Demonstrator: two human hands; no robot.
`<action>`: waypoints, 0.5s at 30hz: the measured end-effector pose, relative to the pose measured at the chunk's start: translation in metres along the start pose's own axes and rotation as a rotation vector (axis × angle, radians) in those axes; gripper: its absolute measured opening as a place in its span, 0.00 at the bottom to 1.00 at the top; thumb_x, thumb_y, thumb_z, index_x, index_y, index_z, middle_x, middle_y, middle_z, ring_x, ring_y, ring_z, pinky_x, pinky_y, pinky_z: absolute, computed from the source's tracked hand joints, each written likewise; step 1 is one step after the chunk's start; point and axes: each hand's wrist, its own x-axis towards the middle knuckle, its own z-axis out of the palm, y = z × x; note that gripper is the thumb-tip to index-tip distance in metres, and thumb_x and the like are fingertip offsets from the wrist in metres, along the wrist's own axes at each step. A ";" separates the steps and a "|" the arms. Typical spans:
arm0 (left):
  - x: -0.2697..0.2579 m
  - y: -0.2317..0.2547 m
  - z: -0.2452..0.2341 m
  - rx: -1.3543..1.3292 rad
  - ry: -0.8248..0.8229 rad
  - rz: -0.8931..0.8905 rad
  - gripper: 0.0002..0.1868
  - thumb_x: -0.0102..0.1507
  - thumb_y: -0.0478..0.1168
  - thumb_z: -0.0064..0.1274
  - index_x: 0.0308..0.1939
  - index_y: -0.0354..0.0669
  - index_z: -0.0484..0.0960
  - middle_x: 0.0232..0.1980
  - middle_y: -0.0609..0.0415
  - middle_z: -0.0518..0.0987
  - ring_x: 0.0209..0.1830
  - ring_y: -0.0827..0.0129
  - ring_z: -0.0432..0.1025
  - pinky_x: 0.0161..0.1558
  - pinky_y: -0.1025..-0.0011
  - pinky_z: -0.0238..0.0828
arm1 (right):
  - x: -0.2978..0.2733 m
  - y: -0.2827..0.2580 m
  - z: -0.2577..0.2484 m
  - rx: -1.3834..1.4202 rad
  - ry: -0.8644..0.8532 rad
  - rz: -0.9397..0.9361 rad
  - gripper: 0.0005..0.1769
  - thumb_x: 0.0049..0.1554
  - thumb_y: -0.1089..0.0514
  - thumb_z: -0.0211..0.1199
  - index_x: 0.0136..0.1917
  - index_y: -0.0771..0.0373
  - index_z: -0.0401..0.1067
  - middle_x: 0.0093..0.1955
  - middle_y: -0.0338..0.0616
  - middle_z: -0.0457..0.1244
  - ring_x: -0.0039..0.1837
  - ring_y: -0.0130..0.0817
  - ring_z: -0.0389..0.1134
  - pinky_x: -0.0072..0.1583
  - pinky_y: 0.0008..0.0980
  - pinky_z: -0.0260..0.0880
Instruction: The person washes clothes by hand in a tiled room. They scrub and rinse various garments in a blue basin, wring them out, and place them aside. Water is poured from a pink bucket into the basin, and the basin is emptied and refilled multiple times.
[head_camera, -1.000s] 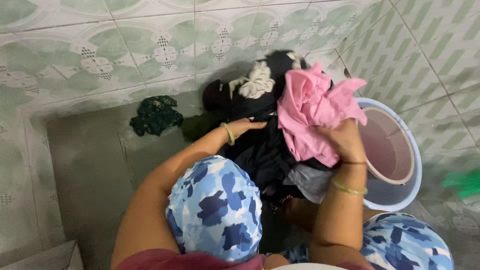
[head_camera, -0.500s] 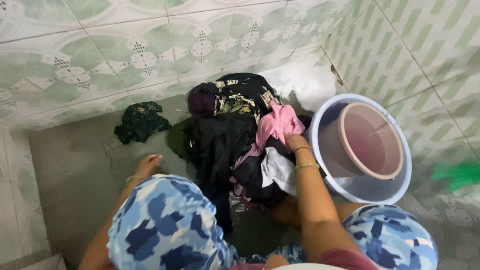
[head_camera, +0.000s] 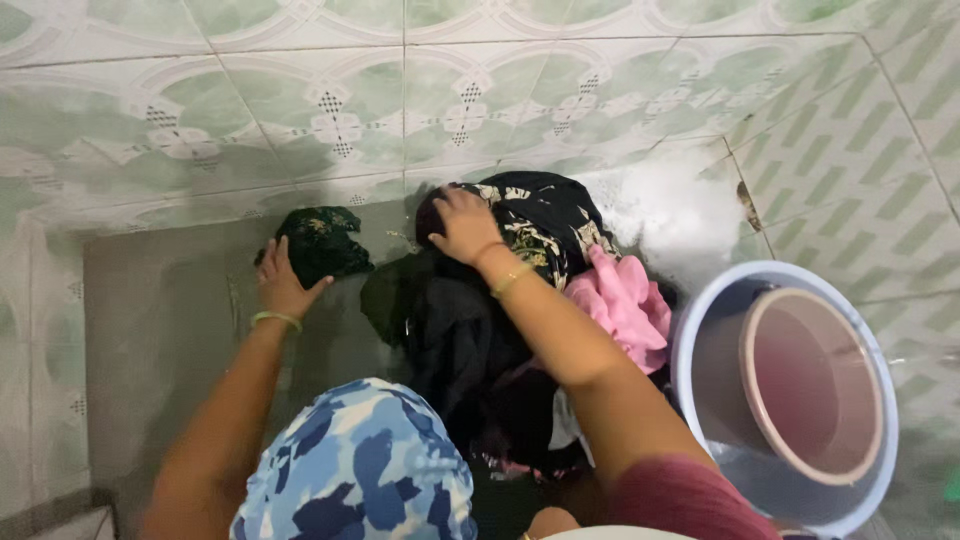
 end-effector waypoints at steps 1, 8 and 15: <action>0.004 0.005 -0.004 0.061 0.008 0.081 0.69 0.51 0.66 0.69 0.81 0.40 0.43 0.81 0.27 0.52 0.77 0.35 0.49 0.68 0.38 0.49 | 0.017 0.004 0.024 -0.072 -0.057 -0.018 0.43 0.51 0.37 0.67 0.71 0.62 0.64 0.77 0.55 0.54 0.77 0.54 0.53 0.73 0.51 0.50; -0.006 0.081 0.022 -0.563 -0.478 -0.229 0.73 0.43 0.69 0.68 0.80 0.44 0.43 0.81 0.40 0.51 0.80 0.47 0.49 0.75 0.52 0.49 | 0.002 0.071 0.124 -0.150 -0.369 0.217 0.46 0.52 0.32 0.58 0.77 0.57 0.58 0.69 0.54 0.60 0.72 0.57 0.57 0.72 0.58 0.47; -0.034 0.176 0.144 -1.287 -0.954 -0.648 0.42 0.65 0.59 0.46 0.77 0.38 0.59 0.78 0.41 0.62 0.77 0.50 0.56 0.74 0.57 0.52 | -0.047 0.199 0.118 -0.152 -0.610 0.528 0.38 0.61 0.30 0.49 0.56 0.66 0.79 0.59 0.57 0.70 0.63 0.53 0.70 0.65 0.49 0.69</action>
